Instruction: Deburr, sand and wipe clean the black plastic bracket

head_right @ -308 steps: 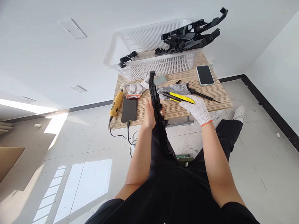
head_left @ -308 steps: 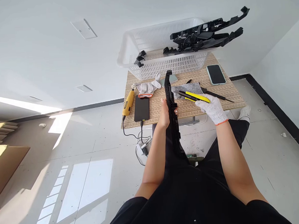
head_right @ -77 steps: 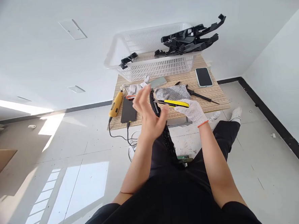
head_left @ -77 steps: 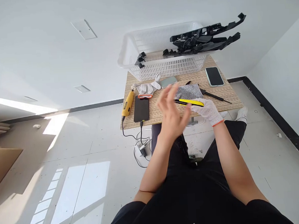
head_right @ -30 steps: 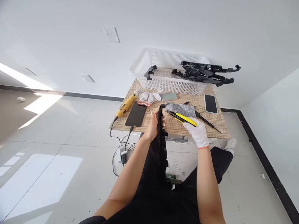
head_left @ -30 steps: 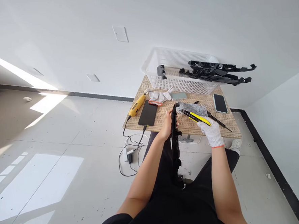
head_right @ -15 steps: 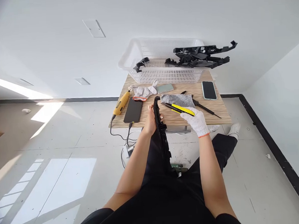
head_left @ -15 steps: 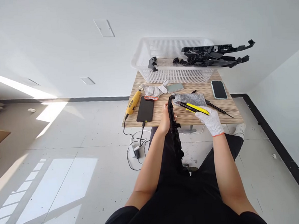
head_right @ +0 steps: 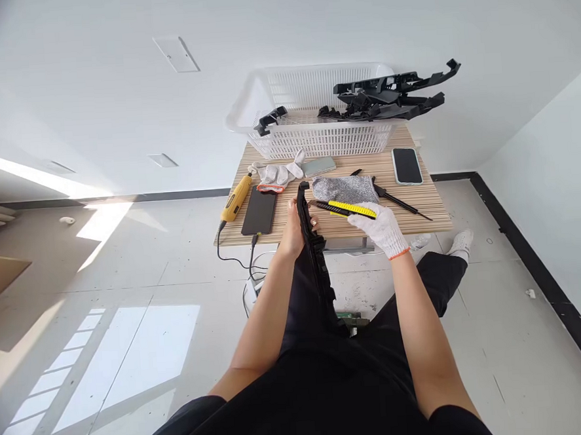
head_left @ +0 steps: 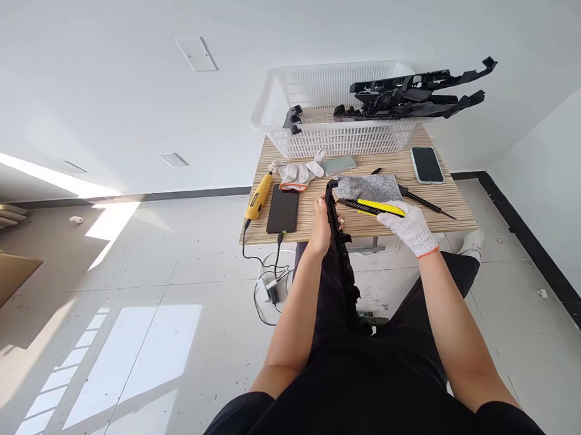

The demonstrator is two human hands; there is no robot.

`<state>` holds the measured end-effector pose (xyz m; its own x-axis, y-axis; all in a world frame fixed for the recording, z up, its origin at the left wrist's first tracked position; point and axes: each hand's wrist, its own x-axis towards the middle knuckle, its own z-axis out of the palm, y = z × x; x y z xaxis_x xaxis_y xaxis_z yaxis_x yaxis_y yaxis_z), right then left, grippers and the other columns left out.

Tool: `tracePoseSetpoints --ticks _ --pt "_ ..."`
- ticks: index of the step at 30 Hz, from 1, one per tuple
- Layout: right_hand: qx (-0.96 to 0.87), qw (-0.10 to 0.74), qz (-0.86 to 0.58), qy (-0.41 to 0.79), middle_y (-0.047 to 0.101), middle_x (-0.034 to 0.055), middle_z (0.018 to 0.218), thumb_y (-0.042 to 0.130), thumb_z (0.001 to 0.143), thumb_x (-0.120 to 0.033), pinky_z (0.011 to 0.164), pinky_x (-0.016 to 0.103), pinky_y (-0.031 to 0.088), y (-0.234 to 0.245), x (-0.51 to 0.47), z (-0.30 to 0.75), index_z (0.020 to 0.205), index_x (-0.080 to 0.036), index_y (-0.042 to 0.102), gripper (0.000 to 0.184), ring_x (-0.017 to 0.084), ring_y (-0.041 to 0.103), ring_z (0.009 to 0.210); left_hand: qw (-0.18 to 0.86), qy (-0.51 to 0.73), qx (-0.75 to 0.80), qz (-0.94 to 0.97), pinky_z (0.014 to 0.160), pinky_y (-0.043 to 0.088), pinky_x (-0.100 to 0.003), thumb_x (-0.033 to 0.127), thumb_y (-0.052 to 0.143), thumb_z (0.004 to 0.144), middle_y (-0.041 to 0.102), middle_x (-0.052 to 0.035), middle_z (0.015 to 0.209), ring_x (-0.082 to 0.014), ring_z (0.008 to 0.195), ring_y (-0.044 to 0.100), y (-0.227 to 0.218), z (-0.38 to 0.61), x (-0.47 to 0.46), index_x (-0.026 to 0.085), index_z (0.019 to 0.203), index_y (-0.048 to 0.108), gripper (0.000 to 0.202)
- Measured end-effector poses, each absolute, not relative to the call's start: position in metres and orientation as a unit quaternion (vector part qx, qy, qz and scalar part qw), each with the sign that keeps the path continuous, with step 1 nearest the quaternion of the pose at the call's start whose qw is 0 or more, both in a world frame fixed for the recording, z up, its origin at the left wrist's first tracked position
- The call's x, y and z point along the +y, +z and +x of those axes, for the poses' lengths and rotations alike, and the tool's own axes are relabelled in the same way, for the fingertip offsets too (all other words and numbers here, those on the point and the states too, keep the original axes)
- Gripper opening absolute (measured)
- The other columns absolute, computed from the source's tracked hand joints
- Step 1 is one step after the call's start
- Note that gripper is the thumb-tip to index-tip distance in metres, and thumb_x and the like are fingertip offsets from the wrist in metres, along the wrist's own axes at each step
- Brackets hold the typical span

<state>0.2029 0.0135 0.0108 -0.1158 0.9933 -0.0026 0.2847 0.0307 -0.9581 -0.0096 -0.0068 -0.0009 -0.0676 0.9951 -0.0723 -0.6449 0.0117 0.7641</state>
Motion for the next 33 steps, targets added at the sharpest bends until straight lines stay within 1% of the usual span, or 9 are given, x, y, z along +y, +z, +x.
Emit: tracePoseSetpoints --ticks 2,5,9,12,17,21,26,28,33 --pt "-0.607 0.396 -0.525 0.446 0.072 0.0047 0.085 0.083 0.067 -0.046 0.064 0.027 0.052 0.0088 0.0129 0.2027 0.102 -0.016 0.076 0.046 0.016 0.064 0.071 0.626 0.65 0.342 0.262 0.05 0.041 -0.019 0.059 0.055 0.092 0.051 0.0019 0.086 -0.0068 0.056 0.05 -0.0005 -0.0092 -0.0071 0.025 0.102 0.052 0.035" --pt "-0.582 0.417 -0.541 0.441 0.071 0.0036 0.08 0.08 0.069 -0.049 0.059 0.027 0.05 0.0069 0.0127 0.2025 0.107 -0.017 0.075 0.049 0.016 0.063 0.066 0.621 0.648 0.35 0.267 0.05 0.041 -0.018 0.06 0.056 0.091 0.051 0.0021 0.087 -0.0061 0.056 0.049 -0.0006 -0.009 -0.0076 0.026 0.103 0.051 0.037" --pt "-0.601 0.393 -0.523 0.459 0.071 0.0037 0.079 0.083 0.066 -0.047 0.058 0.026 0.049 0.0077 0.0136 0.2029 0.102 -0.016 0.076 0.048 0.016 0.063 0.067 0.619 0.647 0.348 0.277 0.049 0.039 -0.018 0.062 0.059 0.088 0.049 0.0036 0.085 -0.0056 0.056 0.048 -0.003 -0.0096 -0.0077 0.026 0.103 0.049 0.04" --pt "-0.586 0.401 -0.544 0.448 0.069 0.002 0.072 0.08 0.07 -0.049 0.053 0.025 0.046 0.0094 0.0136 0.203 0.105 -0.017 0.075 0.048 0.014 0.06 0.06 0.613 0.651 0.341 0.29 0.05 0.04 -0.018 0.064 0.061 0.086 0.048 0.0037 0.088 -0.005 0.057 0.05 -0.0057 -0.0099 -0.0071 0.026 0.102 0.048 0.044" --pt "-0.607 0.401 -0.528 0.438 0.072 0.0038 0.081 0.081 0.069 -0.045 0.062 0.026 0.051 0.0107 0.0117 0.2015 0.102 -0.016 0.076 0.044 0.016 0.065 0.069 0.608 0.653 0.343 0.294 0.048 0.04 -0.018 0.066 0.062 0.084 0.048 0.0038 0.086 -0.005 0.056 0.049 -0.0069 -0.0089 -0.0063 0.026 0.103 0.049 0.046" --pt "-0.596 0.404 -0.544 0.431 0.071 0.0039 0.078 0.08 0.07 -0.046 0.057 0.027 0.049 0.0106 0.0103 0.2005 0.105 -0.016 0.075 0.047 0.016 0.063 0.064 0.608 0.653 0.347 0.289 0.049 0.041 -0.018 0.064 0.063 0.085 0.05 0.003 0.089 -0.0048 0.057 0.049 -0.0046 -0.0083 -0.0075 0.027 0.106 0.05 0.045" --pt "-0.575 0.423 -0.552 0.432 0.07 0.0047 0.077 0.08 0.069 -0.048 0.055 0.026 0.048 0.0109 0.0097 0.2002 0.108 -0.015 0.075 0.052 0.015 0.061 0.062 0.605 0.648 0.359 0.291 0.05 0.041 -0.019 0.062 0.059 0.089 0.05 0.0024 0.091 -0.0052 0.058 0.049 -0.0039 -0.0084 -0.0088 0.027 0.105 0.05 0.04" --pt "-0.587 0.409 -0.54 0.444 0.07 0.005 0.078 0.081 0.068 -0.048 0.055 0.026 0.048 0.0108 0.0098 0.2005 0.107 -0.015 0.075 0.051 0.015 0.061 0.063 0.606 0.646 0.358 0.296 0.051 0.042 -0.019 0.063 0.058 0.089 0.051 0.0021 0.093 -0.0053 0.059 0.049 -0.0044 -0.0085 -0.0087 0.027 0.105 0.05 0.04" --pt "-0.561 0.42 -0.556 0.447 0.067 0.002 0.071 0.081 0.068 -0.05 0.049 0.024 0.043 0.0102 0.01 0.2013 0.109 -0.016 0.075 0.053 0.012 0.054 0.055 0.608 0.645 0.36 0.292 0.051 0.042 -0.018 0.063 0.059 0.088 0.05 0.0022 0.093 -0.005 0.059 0.049 -0.0043 -0.0085 -0.0091 0.028 0.11 0.05 0.042"
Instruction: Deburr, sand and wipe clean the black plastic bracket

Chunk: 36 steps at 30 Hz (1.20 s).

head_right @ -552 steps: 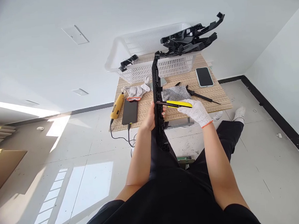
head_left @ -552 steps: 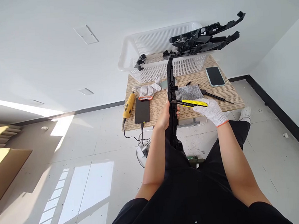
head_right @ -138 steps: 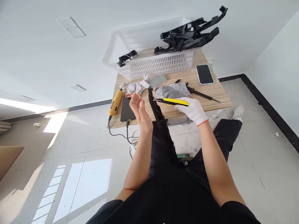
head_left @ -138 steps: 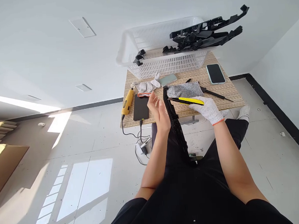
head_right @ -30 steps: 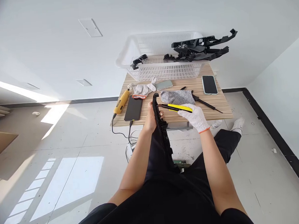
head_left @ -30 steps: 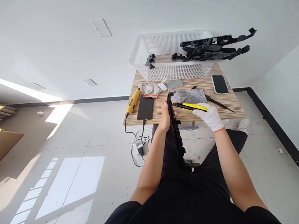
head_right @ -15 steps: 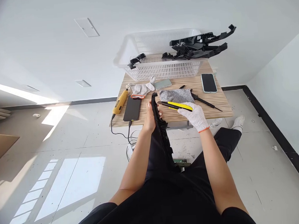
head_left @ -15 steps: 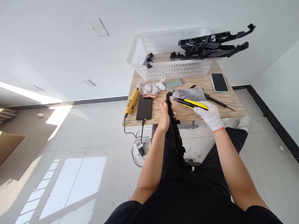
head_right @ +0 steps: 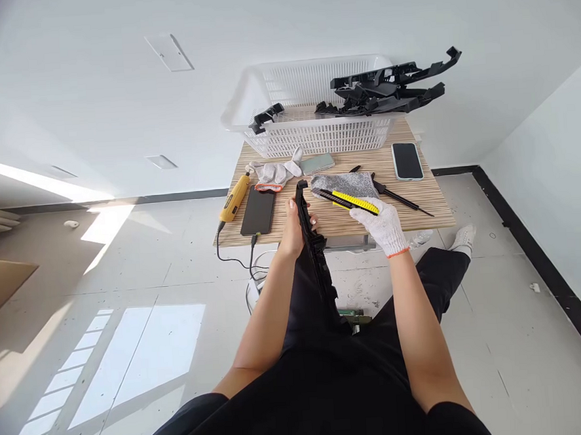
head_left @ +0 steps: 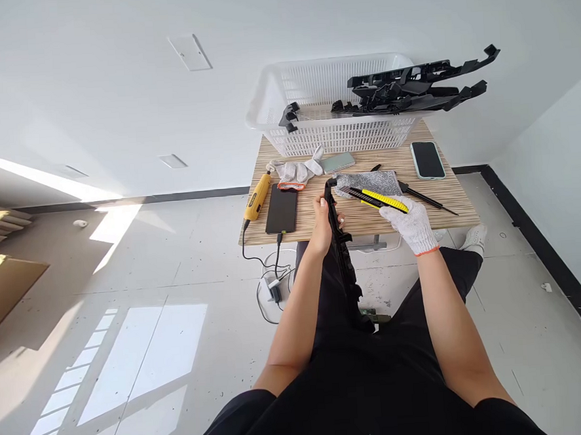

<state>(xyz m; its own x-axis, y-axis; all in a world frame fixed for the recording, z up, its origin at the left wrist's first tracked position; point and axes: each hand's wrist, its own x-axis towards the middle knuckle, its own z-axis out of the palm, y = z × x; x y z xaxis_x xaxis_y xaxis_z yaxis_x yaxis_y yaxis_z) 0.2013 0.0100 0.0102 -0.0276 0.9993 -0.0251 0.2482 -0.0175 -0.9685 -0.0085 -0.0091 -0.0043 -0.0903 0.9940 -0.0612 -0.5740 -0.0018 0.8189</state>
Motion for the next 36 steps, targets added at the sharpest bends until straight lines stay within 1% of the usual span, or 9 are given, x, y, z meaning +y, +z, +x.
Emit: tracePoseSetpoints --ticks 3,6,9,12,18,26,30,34,36 --pt "-0.569 0.404 -0.548 0.461 0.067 0.0024 0.071 0.082 0.065 -0.049 0.05 0.024 0.044 0.0102 0.01 0.201 0.104 -0.015 0.076 0.052 0.013 0.055 0.057 0.609 0.642 0.36 0.296 0.052 0.042 -0.018 0.063 0.059 0.089 0.052 0.0018 0.096 -0.0048 0.06 0.049 -0.0039 -0.0084 -0.0095 0.028 0.109 0.05 0.041" --pt "-0.546 0.42 -0.567 0.452 0.064 0.0011 0.067 0.082 0.065 -0.05 0.046 0.024 0.041 0.01 0.0101 0.2006 0.104 -0.015 0.075 0.053 0.011 0.051 0.052 0.607 0.645 0.357 0.298 0.051 0.042 -0.018 0.064 0.059 0.088 0.05 0.0025 0.094 -0.0046 0.059 0.049 -0.0042 -0.0085 -0.0092 0.028 0.108 0.05 0.042" --pt "-0.564 0.403 -0.559 0.455 0.062 0.0001 0.064 0.083 0.064 -0.05 0.046 0.023 0.04 0.0096 0.0102 0.201 0.101 -0.014 0.076 0.052 0.011 0.05 0.052 0.608 0.645 0.354 0.299 0.051 0.042 -0.018 0.063 0.059 0.088 0.05 0.0024 0.095 -0.0046 0.059 0.049 -0.0048 -0.0085 -0.0088 0.028 0.109 0.049 0.041" --pt "-0.56 0.409 -0.569 0.442 0.059 -0.0012 0.061 0.08 0.067 -0.051 0.045 0.023 0.038 0.0098 0.0098 0.2018 0.103 -0.015 0.076 0.051 0.011 0.048 0.05 0.608 0.644 0.359 0.293 0.051 0.042 -0.018 0.06 0.059 0.09 0.05 0.0025 0.093 -0.0049 0.059 0.05 -0.0045 -0.0084 -0.0089 0.029 0.109 0.048 0.039" --pt "-0.58 0.398 -0.547 0.453 0.067 0.0024 0.071 0.082 0.066 -0.047 0.051 0.024 0.044 0.0109 0.0093 0.2016 0.102 -0.015 0.076 0.048 0.014 0.058 0.059 0.61 0.649 0.362 0.276 0.05 0.042 -0.018 0.057 0.062 0.089 0.05 0.003 0.088 -0.0055 0.057 0.05 -0.0034 -0.008 -0.009 0.028 0.109 0.049 0.038" --pt "-0.543 0.423 -0.572 0.445 0.064 0.0006 0.066 0.082 0.066 -0.049 0.046 0.024 0.04 0.01 0.0088 0.1999 0.106 -0.015 0.075 0.054 0.011 0.051 0.053 0.605 0.649 0.356 0.293 0.05 0.042 -0.018 0.057 0.065 0.088 0.049 0.0036 0.091 -0.0046 0.058 0.05 -0.0031 -0.0082 -0.0097 0.028 0.108 0.048 0.039" --pt "-0.564 0.407 -0.56 0.451 0.063 0.0003 0.065 0.083 0.064 -0.047 0.048 0.023 0.041 0.0106 0.0091 0.1996 0.102 -0.015 0.076 0.05 0.011 0.051 0.053 0.602 0.645 0.361 0.302 0.051 0.041 -0.018 0.057 0.064 0.088 0.049 0.0032 0.092 -0.0048 0.059 0.05 -0.004 -0.0081 -0.0098 0.028 0.109 0.047 0.04" --pt "-0.534 0.431 -0.568 0.454 0.061 -0.0009 0.063 0.082 0.065 -0.049 0.044 0.023 0.038 0.0101 0.0096 0.1998 0.105 -0.015 0.075 0.053 0.01 0.047 0.05 0.6 0.648 0.358 0.303 0.051 0.042 -0.018 0.056 0.065 0.088 0.049 0.0034 0.092 -0.0044 0.059 0.049 -0.0043 -0.0076 -0.0097 0.028 0.109 0.047 0.039" --pt "-0.546 0.42 -0.559 0.462 0.061 -0.0004 0.063 0.083 0.064 -0.047 0.045 0.023 0.039 0.0096 0.0098 0.2 0.102 -0.015 0.076 0.051 0.01 0.048 0.051 0.6 0.648 0.359 0.302 0.051 0.042 -0.018 0.055 0.065 0.089 0.049 0.0033 0.093 -0.0045 0.059 0.05 -0.0039 -0.0075 -0.0098 0.029 0.11 0.047 0.038"
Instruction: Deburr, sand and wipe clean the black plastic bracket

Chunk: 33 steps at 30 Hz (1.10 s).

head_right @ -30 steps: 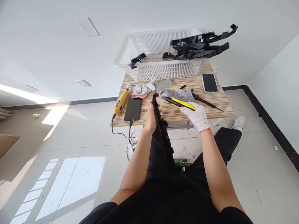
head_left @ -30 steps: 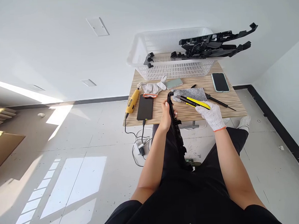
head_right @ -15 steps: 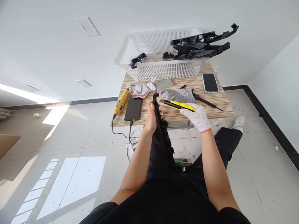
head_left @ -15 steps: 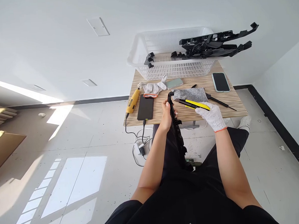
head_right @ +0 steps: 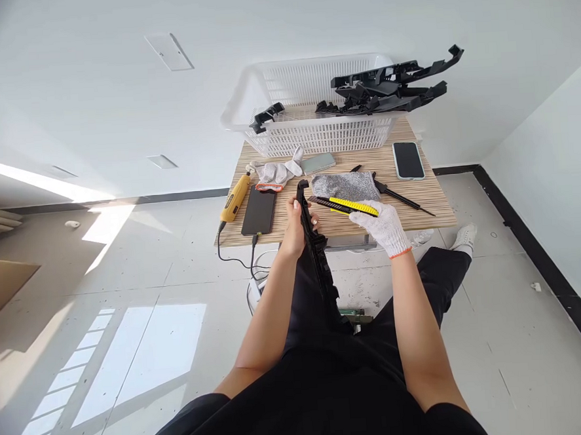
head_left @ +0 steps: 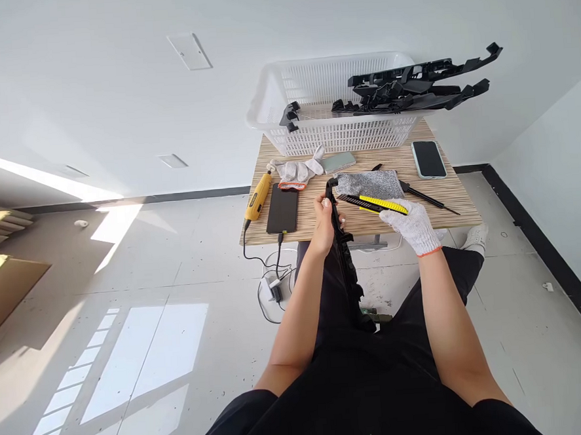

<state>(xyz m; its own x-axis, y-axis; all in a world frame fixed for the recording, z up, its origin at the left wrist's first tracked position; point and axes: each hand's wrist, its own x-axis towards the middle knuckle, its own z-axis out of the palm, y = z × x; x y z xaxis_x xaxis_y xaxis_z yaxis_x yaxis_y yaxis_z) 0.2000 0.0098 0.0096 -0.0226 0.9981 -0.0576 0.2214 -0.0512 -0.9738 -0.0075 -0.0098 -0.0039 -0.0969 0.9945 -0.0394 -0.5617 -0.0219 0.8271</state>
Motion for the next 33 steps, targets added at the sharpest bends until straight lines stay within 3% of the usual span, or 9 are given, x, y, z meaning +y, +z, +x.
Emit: tracePoseSetpoints --ticks 15,19,23,27,30,33 --pt "-0.58 0.385 -0.541 0.471 0.065 0.0012 0.068 0.083 0.063 -0.048 0.048 0.023 0.042 0.0102 0.0115 0.2026 0.099 -0.015 0.077 0.049 0.012 0.054 0.056 0.6 0.646 0.37 0.294 0.051 0.042 -0.017 0.054 0.065 0.089 0.048 0.0041 0.085 -0.0051 0.058 0.049 -0.0024 -0.0071 -0.0108 0.028 0.109 0.048 0.037" --pt "-0.545 0.408 -0.552 0.482 0.064 0.0007 0.066 0.081 0.066 -0.049 0.045 0.023 0.039 0.0111 0.0112 0.2024 0.105 -0.015 0.076 0.052 0.011 0.05 0.052 0.604 0.644 0.38 0.275 0.052 0.042 -0.017 0.052 0.067 0.088 0.051 0.0034 0.089 -0.0045 0.059 0.049 -0.0011 -0.0073 -0.0119 0.029 0.109 0.05 0.036" --pt "-0.574 0.398 -0.543 0.467 0.067 0.0019 0.07 0.083 0.065 -0.045 0.051 0.024 0.044 0.0119 0.0094 0.2016 0.102 -0.016 0.077 0.048 0.013 0.056 0.058 0.611 0.638 0.383 0.269 0.052 0.043 -0.017 0.053 0.067 0.088 0.047 0.0046 0.08 -0.0055 0.058 0.048 -0.0001 -0.0069 -0.0124 0.029 0.11 0.05 0.036" --pt "-0.566 0.407 -0.548 0.462 0.067 0.0021 0.07 0.081 0.068 -0.048 0.049 0.024 0.042 0.0133 0.0079 0.2011 0.107 -0.016 0.076 0.05 0.013 0.056 0.057 0.603 0.64 0.39 0.272 0.052 0.043 -0.017 0.051 0.065 0.09 0.052 0.0029 0.091 -0.0047 0.059 0.049 -0.0003 -0.0063 -0.012 0.029 0.11 0.05 0.033" --pt "-0.583 0.393 -0.539 0.464 0.07 0.0032 0.076 0.083 0.066 -0.045 0.053 0.024 0.045 0.0145 0.0076 0.2008 0.103 -0.017 0.077 0.047 0.014 0.059 0.063 0.601 0.642 0.379 0.289 0.053 0.043 -0.017 0.052 0.065 0.09 0.05 0.0035 0.088 -0.0049 0.059 0.049 -0.0023 -0.0063 -0.0112 0.029 0.109 0.049 0.034" --pt "-0.548 0.415 -0.55 0.474 0.066 0.0013 0.069 0.08 0.068 -0.047 0.048 0.023 0.041 0.0156 0.0073 0.2008 0.107 -0.016 0.076 0.05 0.012 0.054 0.056 0.594 0.649 0.368 0.3 0.052 0.043 -0.017 0.053 0.066 0.088 0.05 0.0034 0.092 -0.0041 0.059 0.049 -0.0036 -0.0064 -0.0107 0.029 0.108 0.048 0.037"
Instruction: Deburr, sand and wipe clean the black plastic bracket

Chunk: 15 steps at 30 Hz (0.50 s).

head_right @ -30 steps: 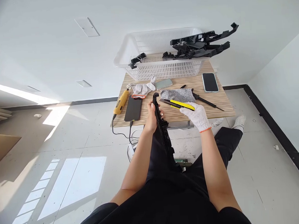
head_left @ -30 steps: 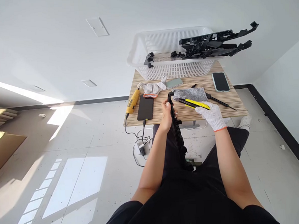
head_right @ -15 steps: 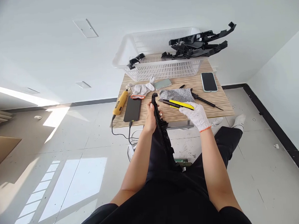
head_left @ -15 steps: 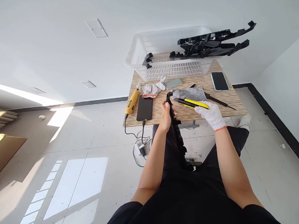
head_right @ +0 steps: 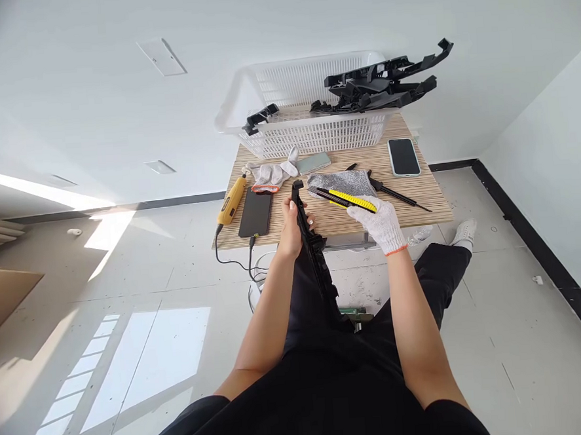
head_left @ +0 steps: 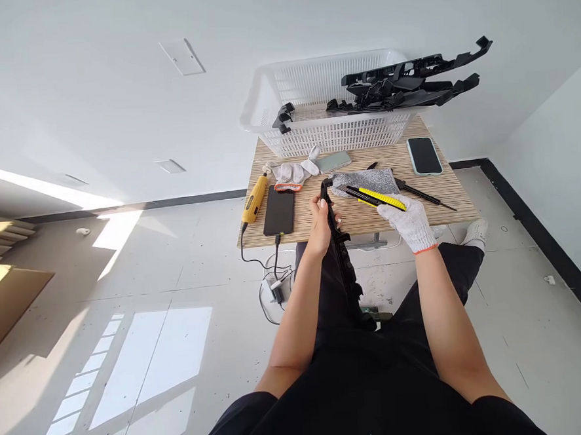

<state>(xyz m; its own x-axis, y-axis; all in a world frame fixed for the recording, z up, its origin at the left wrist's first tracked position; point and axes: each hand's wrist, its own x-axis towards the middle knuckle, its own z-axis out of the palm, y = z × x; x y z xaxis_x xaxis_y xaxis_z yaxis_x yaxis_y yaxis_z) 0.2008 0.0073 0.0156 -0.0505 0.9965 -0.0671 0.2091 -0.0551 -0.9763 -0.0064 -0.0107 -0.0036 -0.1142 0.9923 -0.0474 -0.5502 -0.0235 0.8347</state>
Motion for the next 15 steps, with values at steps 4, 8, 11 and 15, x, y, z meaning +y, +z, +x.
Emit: tracePoseSetpoints --ticks 4,8,11,15 --pt "-0.555 0.394 -0.541 0.494 0.065 0.0012 0.067 0.084 0.063 -0.047 0.047 0.023 0.039 0.0163 0.0069 0.2011 0.103 -0.014 0.076 0.052 0.011 0.051 0.054 0.598 0.644 0.378 0.291 0.052 0.043 -0.017 0.052 0.067 0.088 0.049 0.004 0.087 -0.0047 0.059 0.048 -0.0019 -0.0058 -0.0117 0.029 0.109 0.048 0.037" --pt "-0.549 0.412 -0.54 0.488 0.066 0.0019 0.069 0.082 0.065 -0.049 0.047 0.023 0.04 0.0134 0.0078 0.2016 0.106 -0.014 0.076 0.054 0.012 0.053 0.055 0.591 0.647 0.373 0.305 0.052 0.043 -0.017 0.054 0.066 0.088 0.049 0.0035 0.091 -0.0043 0.059 0.048 -0.0009 -0.0057 -0.0127 0.028 0.108 0.047 0.038" --pt "-0.568 0.4 -0.536 0.481 0.069 0.0034 0.076 0.084 0.063 -0.047 0.052 0.024 0.046 0.0107 0.0086 0.2018 0.104 -0.015 0.076 0.052 0.013 0.058 0.061 0.586 0.644 0.368 0.327 0.052 0.042 -0.017 0.058 0.064 0.088 0.046 0.0036 0.088 -0.0046 0.06 0.047 -0.0032 -0.0062 -0.0119 0.028 0.108 0.045 0.041" --pt "-0.562 0.398 -0.536 0.488 0.067 0.0022 0.072 0.082 0.066 -0.05 0.049 0.023 0.043 0.0092 0.009 0.2025 0.109 -0.015 0.075 0.056 0.012 0.056 0.058 0.576 0.637 0.382 0.342 0.053 0.043 -0.017 0.062 0.06 0.088 0.047 0.0023 0.094 -0.0048 0.061 0.047 -0.0067 -0.0067 -0.0102 0.029 0.108 0.042 0.043"
